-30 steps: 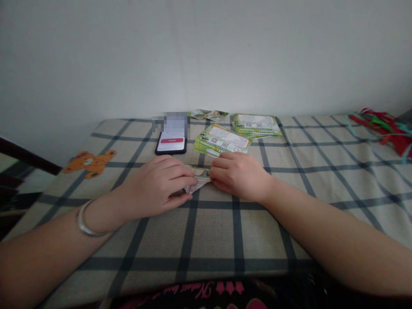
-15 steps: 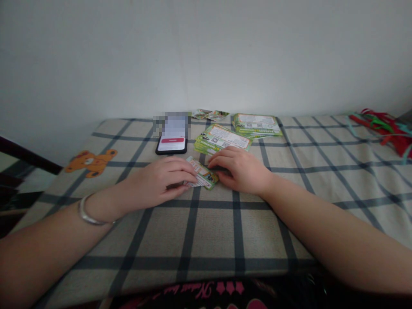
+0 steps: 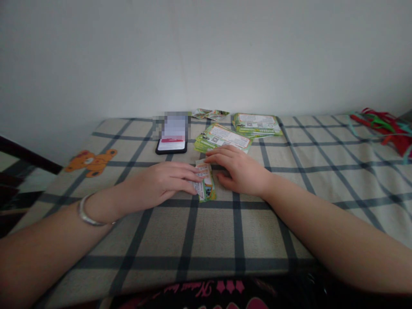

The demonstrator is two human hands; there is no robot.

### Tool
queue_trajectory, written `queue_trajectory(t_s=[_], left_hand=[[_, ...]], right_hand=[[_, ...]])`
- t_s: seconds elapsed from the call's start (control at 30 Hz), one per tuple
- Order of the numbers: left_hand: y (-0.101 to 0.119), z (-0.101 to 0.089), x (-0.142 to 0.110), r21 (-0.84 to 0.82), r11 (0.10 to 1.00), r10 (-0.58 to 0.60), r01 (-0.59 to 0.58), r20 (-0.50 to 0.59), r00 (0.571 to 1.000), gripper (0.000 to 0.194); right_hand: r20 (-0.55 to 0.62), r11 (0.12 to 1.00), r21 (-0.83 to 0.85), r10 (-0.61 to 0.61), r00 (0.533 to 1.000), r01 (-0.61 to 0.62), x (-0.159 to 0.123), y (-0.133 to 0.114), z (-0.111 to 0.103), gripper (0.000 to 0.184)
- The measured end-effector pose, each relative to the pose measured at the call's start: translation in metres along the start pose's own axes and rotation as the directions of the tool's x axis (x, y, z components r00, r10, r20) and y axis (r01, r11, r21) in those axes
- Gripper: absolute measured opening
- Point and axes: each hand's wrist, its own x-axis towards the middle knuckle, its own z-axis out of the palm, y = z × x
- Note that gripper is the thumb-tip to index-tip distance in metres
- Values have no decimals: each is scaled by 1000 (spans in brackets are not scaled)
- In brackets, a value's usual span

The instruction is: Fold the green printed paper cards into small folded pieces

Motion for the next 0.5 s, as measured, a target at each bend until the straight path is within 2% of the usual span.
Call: queue_trajectory(t_s=[0.33,0.5], left_hand=[[-2,0,1,68,995,78,-76,-24,997,26],[-4,-3,1,117,989,97,-95,-12,995,26]], right_hand=[[18,998,54,16,1000,-17,0,1,0,40],[-5,1000,11,-9,1000,9,-2,9,0,32]])
